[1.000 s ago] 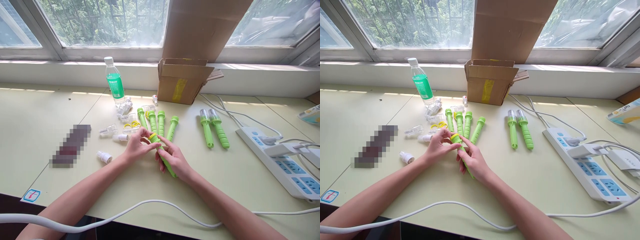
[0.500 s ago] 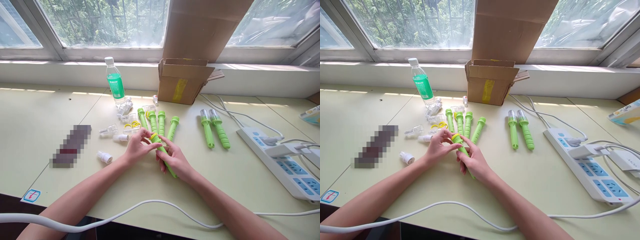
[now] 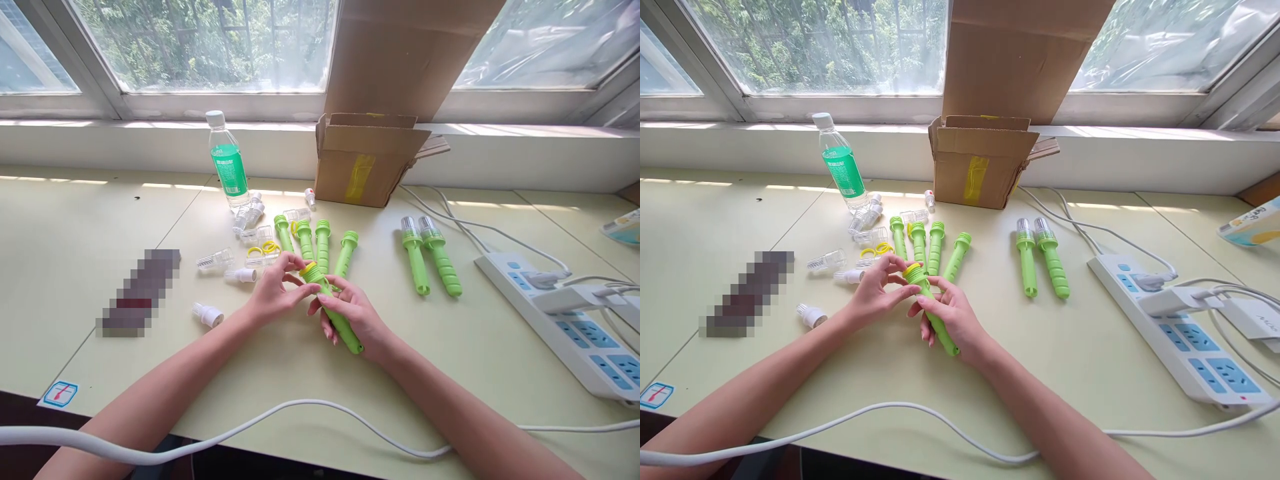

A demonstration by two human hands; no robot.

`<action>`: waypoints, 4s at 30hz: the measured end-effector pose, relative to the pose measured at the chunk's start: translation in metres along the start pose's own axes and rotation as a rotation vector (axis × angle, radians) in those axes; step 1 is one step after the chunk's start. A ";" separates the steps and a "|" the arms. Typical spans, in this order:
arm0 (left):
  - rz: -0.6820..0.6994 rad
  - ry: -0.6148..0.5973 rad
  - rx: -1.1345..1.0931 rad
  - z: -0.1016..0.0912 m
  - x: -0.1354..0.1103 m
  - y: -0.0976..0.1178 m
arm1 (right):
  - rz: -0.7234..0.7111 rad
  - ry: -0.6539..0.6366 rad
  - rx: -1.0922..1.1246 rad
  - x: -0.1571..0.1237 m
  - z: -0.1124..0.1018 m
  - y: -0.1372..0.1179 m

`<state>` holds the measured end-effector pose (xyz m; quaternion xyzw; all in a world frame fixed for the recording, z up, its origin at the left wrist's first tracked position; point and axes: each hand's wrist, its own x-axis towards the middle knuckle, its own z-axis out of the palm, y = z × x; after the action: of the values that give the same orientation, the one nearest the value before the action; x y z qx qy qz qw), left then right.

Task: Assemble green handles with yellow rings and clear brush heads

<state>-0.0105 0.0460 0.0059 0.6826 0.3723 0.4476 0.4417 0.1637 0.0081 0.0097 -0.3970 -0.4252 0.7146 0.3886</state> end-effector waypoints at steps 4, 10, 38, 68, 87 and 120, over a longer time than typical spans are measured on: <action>0.005 0.038 0.051 0.000 -0.001 -0.001 | 0.002 0.022 -0.003 0.000 0.001 -0.001; 0.050 0.091 0.074 0.000 -0.003 -0.001 | -0.042 0.011 -0.087 -0.002 0.003 -0.004; 0.077 0.074 0.170 0.000 -0.003 -0.002 | 0.026 0.031 -0.125 -0.001 0.002 -0.004; 0.155 0.100 0.266 -0.005 -0.001 0.001 | 0.019 -0.089 -0.063 0.001 -0.002 -0.007; 0.193 0.069 0.272 -0.005 -0.001 0.003 | 0.071 -0.012 -0.018 0.000 -0.005 -0.007; 0.202 0.074 0.311 -0.007 0.000 0.002 | 0.061 -0.008 -0.202 -0.003 0.001 -0.011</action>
<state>-0.0167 0.0467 0.0094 0.7595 0.3828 0.4516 0.2695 0.1669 0.0089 0.0207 -0.4439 -0.4844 0.6811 0.3232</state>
